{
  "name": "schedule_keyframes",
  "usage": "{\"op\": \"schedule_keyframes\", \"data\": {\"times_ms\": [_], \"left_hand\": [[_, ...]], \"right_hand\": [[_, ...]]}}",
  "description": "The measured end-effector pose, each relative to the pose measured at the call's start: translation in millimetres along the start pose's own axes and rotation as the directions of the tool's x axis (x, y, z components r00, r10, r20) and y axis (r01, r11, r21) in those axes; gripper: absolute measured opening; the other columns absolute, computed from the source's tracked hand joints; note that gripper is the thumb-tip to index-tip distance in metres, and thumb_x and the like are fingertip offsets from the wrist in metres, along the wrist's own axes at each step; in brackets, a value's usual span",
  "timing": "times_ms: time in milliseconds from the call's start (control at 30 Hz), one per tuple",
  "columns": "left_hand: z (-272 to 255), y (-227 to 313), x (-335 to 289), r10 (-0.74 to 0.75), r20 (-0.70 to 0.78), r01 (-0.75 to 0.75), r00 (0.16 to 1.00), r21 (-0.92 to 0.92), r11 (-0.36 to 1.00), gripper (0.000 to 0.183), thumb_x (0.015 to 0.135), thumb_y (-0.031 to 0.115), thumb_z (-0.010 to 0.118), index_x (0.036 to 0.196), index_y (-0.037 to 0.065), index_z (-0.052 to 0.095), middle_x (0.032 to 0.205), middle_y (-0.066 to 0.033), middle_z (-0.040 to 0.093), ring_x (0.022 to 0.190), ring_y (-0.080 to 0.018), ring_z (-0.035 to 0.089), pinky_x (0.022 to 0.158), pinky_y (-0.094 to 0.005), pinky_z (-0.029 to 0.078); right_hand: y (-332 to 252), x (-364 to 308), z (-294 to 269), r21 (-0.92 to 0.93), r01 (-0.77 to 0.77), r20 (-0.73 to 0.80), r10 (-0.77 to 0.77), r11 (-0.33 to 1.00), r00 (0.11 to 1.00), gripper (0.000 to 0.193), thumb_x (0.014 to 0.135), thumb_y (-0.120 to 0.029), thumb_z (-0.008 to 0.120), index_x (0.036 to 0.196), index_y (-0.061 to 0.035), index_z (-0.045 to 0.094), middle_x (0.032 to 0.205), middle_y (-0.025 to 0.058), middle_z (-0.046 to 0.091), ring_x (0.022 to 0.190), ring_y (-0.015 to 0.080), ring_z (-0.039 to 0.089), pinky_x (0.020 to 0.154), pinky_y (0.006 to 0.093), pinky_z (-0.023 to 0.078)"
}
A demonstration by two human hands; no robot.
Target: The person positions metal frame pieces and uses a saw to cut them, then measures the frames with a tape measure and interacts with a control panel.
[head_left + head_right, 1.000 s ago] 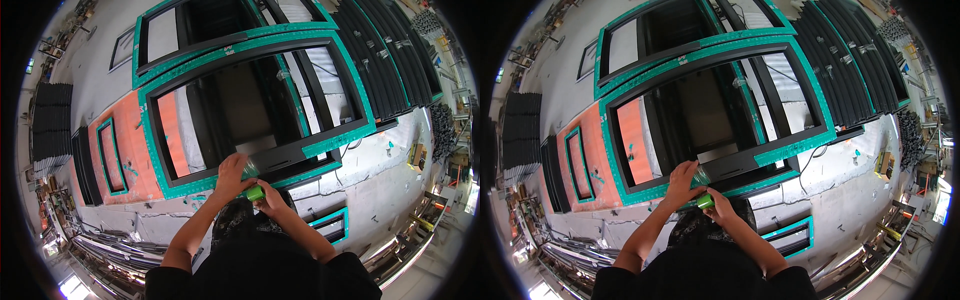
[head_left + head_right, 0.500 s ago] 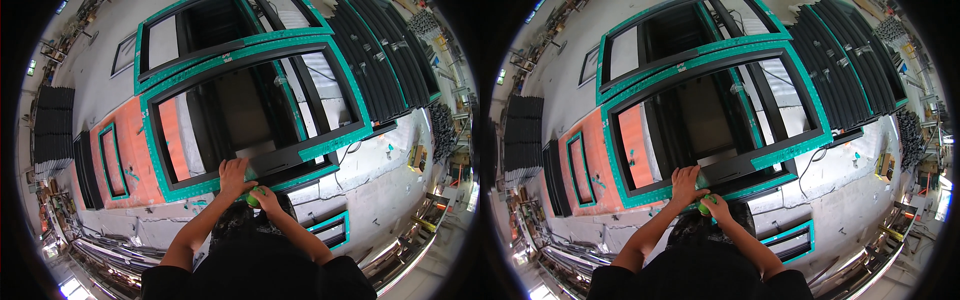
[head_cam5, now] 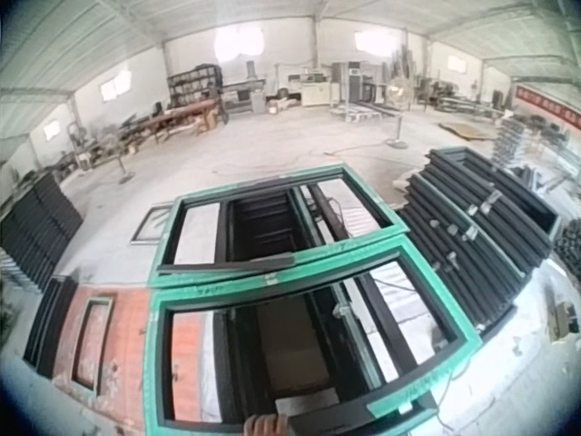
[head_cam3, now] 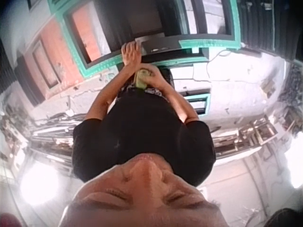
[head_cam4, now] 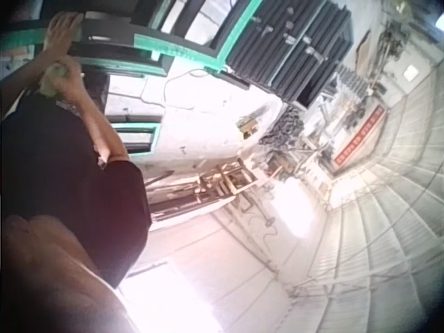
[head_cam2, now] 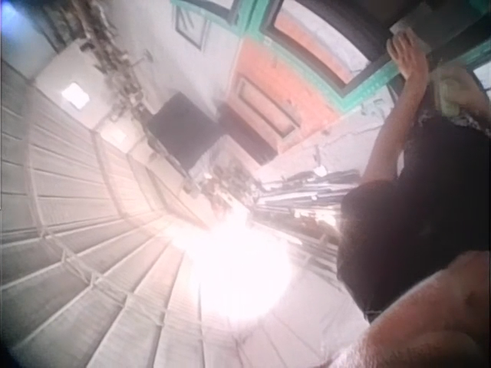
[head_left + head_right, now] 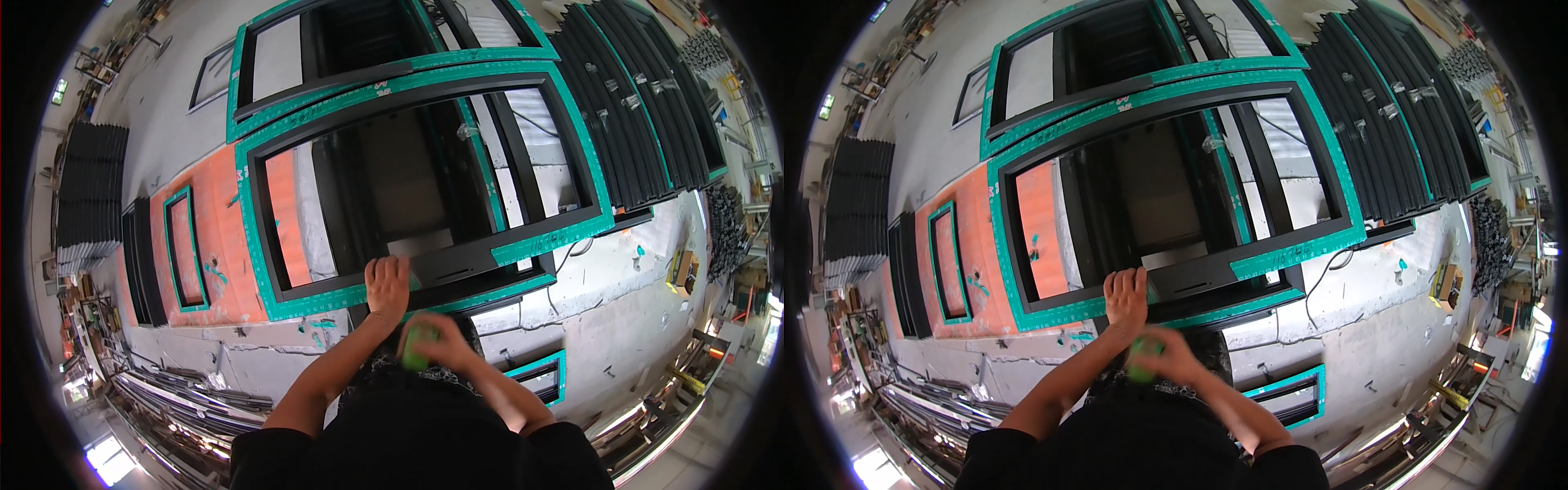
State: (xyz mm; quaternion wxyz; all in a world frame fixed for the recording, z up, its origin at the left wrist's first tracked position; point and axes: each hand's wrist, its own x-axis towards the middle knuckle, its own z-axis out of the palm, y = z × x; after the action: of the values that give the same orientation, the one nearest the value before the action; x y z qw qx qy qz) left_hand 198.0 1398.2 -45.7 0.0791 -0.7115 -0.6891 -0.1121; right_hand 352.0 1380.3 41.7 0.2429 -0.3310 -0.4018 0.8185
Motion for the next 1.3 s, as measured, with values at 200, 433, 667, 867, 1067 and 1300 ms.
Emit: {"op": "schedule_keyframes", "data": {"times_ms": [200,433,667,867,1067,1300], "left_hand": [[0,-1,-3,-0.045,0.100,0.057,0.994,-0.122,0.991,0.033,0.074,0.011,0.056,0.107,0.005,0.054,0.099,-0.0067,0.055,0.096,-0.0240,0.053,0.091,-0.0402,0.038],[-27,16,-19,-0.020,0.326,0.077,0.945,-0.163,0.984,0.084,0.056,0.025,0.083,0.127,0.008,0.041,0.111,-0.0112,0.050,0.107,-0.0275,0.048,0.095,-0.0428,0.034],[-60,24,-30,0.212,0.589,0.126,0.780,-0.479,0.869,0.076,0.064,0.040,0.078,0.126,0.007,0.048,0.115,-0.0131,0.052,0.106,-0.0297,0.052,0.089,-0.0421,0.041],[-87,-47,52,-0.291,0.281,0.401,0.915,-0.717,0.570,0.025,0.085,0.013,0.061,0.107,0.003,0.060,0.101,-0.0150,0.061,0.094,-0.0312,0.059,0.079,-0.0369,0.049],[-132,-53,102,-0.193,0.104,0.193,0.976,-0.825,0.531,0.029,0.081,0.003,0.062,0.110,0.004,0.061,0.101,-0.0115,0.060,0.096,-0.0287,0.058,0.083,-0.0343,0.047],[-132,-64,112,-0.182,0.146,0.225,0.972,-0.798,0.559,0.020,0.073,0.008,0.069,0.093,0.007,0.067,0.091,-0.0093,0.062,0.087,-0.0281,0.058,0.077,-0.0383,0.047]], "right_hand": [[-94,53,4,-0.163,0.248,-0.168,-0.275,0.955,0.947,0.022,0.078,-0.009,0.067,0.098,-0.0038,0.058,0.085,0.0020,0.059,0.080,0.0092,0.055,0.073,0.0270,0.046],[-55,45,-62,0.132,-0.144,-0.433,0.187,0.981,0.882,0.033,0.084,-0.025,0.067,0.110,-0.0078,0.054,0.102,0.0064,0.058,0.093,0.0183,0.060,0.074,0.0338,0.054],[-57,74,-65,0.466,-0.070,-0.174,0.169,0.882,0.970,0.038,0.097,-0.032,0.039,0.121,-0.0041,0.048,0.112,0.0154,0.057,0.101,0.0265,0.059,0.084,0.0384,0.051],[-91,110,-49,0.508,-0.216,0.010,0.246,0.833,0.969,0.039,0.096,-0.027,0.033,0.123,-0.0030,0.047,0.120,0.0183,0.055,0.107,0.0278,0.056,0.089,0.0413,0.049],[-102,121,-32,0.527,-0.229,0.154,0.173,0.819,0.973,0.043,0.092,-0.027,0.043,0.124,0.0001,0.048,0.119,0.0154,0.056,0.106,0.0272,0.056,0.089,0.0429,0.047],[-106,127,-35,0.306,-0.237,0.161,0.195,0.922,0.967,0.042,0.092,-0.026,0.043,0.122,0.0011,0.050,0.114,0.0123,0.058,0.099,0.0234,0.059,0.084,0.0382,0.048]]}}
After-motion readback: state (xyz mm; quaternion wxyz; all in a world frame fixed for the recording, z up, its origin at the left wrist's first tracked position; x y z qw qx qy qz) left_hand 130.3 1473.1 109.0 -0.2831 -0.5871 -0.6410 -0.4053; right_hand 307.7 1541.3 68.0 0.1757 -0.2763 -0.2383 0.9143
